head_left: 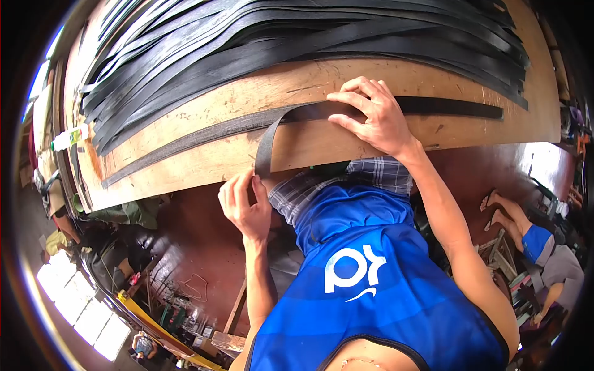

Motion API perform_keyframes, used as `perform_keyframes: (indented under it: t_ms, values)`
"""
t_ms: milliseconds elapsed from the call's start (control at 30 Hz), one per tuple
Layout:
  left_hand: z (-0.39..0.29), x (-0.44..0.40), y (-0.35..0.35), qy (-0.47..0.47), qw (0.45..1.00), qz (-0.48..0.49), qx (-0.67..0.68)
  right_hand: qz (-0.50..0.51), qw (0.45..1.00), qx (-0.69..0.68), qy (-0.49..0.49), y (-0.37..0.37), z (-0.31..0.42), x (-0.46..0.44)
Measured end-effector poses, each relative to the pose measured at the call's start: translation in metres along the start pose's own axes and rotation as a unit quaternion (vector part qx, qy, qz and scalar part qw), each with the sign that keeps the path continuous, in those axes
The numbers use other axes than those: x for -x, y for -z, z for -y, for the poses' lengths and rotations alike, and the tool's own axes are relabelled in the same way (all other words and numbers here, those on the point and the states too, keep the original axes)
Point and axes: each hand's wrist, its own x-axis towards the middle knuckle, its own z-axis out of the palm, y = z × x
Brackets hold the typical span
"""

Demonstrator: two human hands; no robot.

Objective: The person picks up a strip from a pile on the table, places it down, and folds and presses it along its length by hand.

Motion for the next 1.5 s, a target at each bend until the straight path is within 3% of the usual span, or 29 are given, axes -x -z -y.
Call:
perform_keyframes:
  t_ms: [133, 267, 300, 333, 400, 500, 600, 667, 733, 800, 900, 933, 1000, 1067, 1133, 1200, 1267, 1500]
  values:
    - [-0.022, -0.027, 0.0, 0.056, 0.994, 0.094, 0.004, -0.001, 1.0, -0.005, -0.006, 0.004, -0.001, 0.002]
    - [-0.011, -0.038, -0.008, 0.04, 0.995, 0.083, -0.039, -0.013, 1.0, -0.019, 0.001, 0.004, -0.004, 0.002]
    - [-0.011, -0.044, -0.003, 0.079, 0.993, 0.084, 0.009, -0.012, 1.0, -0.025, 0.002, 0.005, -0.005, 0.003]
    - [-0.007, -0.051, -0.002, 0.147, 0.98, 0.088, 0.103, -0.009, 0.999, -0.031, 0.004, 0.005, -0.006, 0.003]
    - [-0.012, -0.08, 0.011, 0.292, 0.895, 0.127, 0.311, 0.001, 0.999, -0.034, 0.001, 0.008, -0.007, 0.005]
    - [-0.003, -0.13, 0.031, 0.263, 0.817, 0.316, 0.404, -0.002, 1.0, -0.008, 0.012, 0.013, -0.013, 0.007]
    - [-0.016, -0.166, 0.044, 0.298, 0.78, 0.391, 0.386, 0.001, 1.0, -0.007, 0.0, 0.035, -0.017, 0.014]
    - [-0.032, -0.183, 0.04, 0.278, 0.777, 0.437, 0.358, 0.004, 1.0, 0.006, -0.012, 0.048, -0.023, 0.023]
    - [-0.049, -0.19, 0.028, 0.213, 0.828, 0.46, 0.239, 0.023, 0.999, 0.014, -0.036, 0.058, -0.03, 0.031]
    - [-0.052, -0.191, 0.018, 0.225, 0.819, 0.478, 0.225, 0.023, 0.999, 0.022, -0.043, 0.065, -0.033, 0.035]
    - [-0.052, -0.188, 0.008, 0.153, 0.835, 0.487, 0.204, 0.03, 0.999, 0.024, -0.038, 0.075, -0.037, 0.04]
    - [-0.05, -0.187, 0.005, 0.153, 0.832, 0.491, 0.207, 0.036, 0.998, 0.033, -0.04, 0.08, -0.037, 0.041]
    - [-0.043, -0.179, -0.005, 0.067, 0.853, 0.469, 0.22, 0.046, 0.997, 0.043, -0.046, 0.087, -0.039, 0.043]
    - [-0.045, -0.178, -0.014, 0.104, 0.837, 0.483, 0.236, 0.048, 0.996, 0.051, -0.05, 0.095, -0.042, 0.045]
    - [-0.049, -0.177, -0.022, 0.047, 0.845, 0.469, 0.252, 0.059, 0.995, 0.059, -0.064, 0.105, -0.044, 0.048]
    - [-0.049, -0.176, -0.028, 0.055, 0.836, 0.484, 0.254, 0.07, 0.992, 0.068, -0.077, 0.111, -0.044, 0.049]
    - [-0.047, -0.173, -0.036, -0.012, 0.843, 0.456, 0.285, 0.064, 0.992, 0.059, -0.095, 0.113, -0.042, 0.049]
    - [-0.047, -0.177, -0.036, -0.018, 0.827, 0.475, 0.301, 0.067, 0.993, 0.044, -0.088, 0.109, -0.038, 0.046]
